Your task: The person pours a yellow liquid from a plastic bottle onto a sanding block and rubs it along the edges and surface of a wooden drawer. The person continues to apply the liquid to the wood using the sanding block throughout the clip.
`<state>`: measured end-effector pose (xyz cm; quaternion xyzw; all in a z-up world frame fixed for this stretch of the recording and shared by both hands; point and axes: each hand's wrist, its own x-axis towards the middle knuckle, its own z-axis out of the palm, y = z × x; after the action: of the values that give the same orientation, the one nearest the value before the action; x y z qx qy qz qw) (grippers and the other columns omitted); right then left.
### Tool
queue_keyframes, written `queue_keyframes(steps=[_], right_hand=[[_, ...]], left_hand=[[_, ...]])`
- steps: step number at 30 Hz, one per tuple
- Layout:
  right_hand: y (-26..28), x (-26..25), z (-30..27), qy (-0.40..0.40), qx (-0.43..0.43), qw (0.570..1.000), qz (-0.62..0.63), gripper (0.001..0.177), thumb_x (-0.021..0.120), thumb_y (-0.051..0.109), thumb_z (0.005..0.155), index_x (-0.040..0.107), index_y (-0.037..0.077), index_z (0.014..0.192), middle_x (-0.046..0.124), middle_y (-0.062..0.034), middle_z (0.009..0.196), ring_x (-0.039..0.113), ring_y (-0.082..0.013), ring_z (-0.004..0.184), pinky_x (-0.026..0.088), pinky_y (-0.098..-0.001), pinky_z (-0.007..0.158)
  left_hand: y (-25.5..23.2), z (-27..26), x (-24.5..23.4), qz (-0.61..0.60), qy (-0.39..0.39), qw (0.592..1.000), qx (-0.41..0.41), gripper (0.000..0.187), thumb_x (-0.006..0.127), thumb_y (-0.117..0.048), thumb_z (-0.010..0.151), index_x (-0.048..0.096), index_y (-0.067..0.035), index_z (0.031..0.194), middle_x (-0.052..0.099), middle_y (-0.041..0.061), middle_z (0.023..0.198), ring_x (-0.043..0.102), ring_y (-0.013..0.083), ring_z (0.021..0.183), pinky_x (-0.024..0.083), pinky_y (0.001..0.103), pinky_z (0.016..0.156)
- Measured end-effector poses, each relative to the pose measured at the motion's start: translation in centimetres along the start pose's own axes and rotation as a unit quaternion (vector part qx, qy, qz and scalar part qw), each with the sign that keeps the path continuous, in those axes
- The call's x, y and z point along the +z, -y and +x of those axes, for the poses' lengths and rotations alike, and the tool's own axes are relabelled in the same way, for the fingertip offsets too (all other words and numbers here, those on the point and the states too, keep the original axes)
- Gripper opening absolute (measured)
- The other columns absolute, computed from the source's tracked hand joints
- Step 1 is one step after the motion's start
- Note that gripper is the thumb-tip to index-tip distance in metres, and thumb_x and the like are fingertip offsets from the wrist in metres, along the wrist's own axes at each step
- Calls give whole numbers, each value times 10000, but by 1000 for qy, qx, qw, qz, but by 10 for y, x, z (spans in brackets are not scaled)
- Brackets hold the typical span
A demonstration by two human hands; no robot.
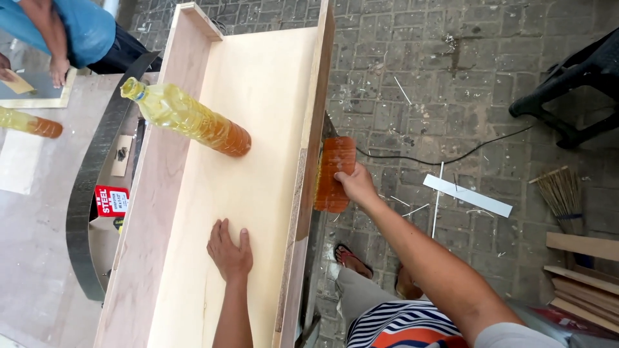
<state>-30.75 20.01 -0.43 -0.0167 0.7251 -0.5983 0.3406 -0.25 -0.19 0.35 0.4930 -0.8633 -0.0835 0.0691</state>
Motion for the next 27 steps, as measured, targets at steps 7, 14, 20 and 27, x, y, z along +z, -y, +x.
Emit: queue_keyframes(steps=[7,14,20,27], right_hand=[[35,0,-23,20,17,999,-27,315,716,201,818,726,38,1087,737,-114,974,682,-224,992,527,-420,819],[31,10,-16,9,10,1000,-23,294,677,188,840,725,24,1079,738,-144,994,682,-259,1027,518,-434,843],[32,5,-20,12,2,1000,-16,325,664,198,871,713,4,1127,726,-174,1031,667,-288,1043,509,-455,857],[73,7,-54,30,-16,999,2,291,612,137,902,692,-2,1145,713,-190,1008,661,-302,1027,505,-472,860]], left_hand=[[-1,-1,-1,4,7,1000,-8,624,452,-575,1011,490,-188,1499,447,73,1558,380,242,1495,229,430,1240],[0,0,-2,5,3,1000,-3,624,455,-574,1012,499,-175,1491,456,87,1551,388,248,1490,240,428,1229],[-4,3,-4,-1,7,1000,-6,628,461,-569,1008,492,-169,1492,450,93,1552,384,259,1490,230,442,1228],[0,-1,-1,-5,-9,1000,2,620,463,-573,1008,489,-171,1481,456,93,1536,393,266,1478,246,465,1220]])
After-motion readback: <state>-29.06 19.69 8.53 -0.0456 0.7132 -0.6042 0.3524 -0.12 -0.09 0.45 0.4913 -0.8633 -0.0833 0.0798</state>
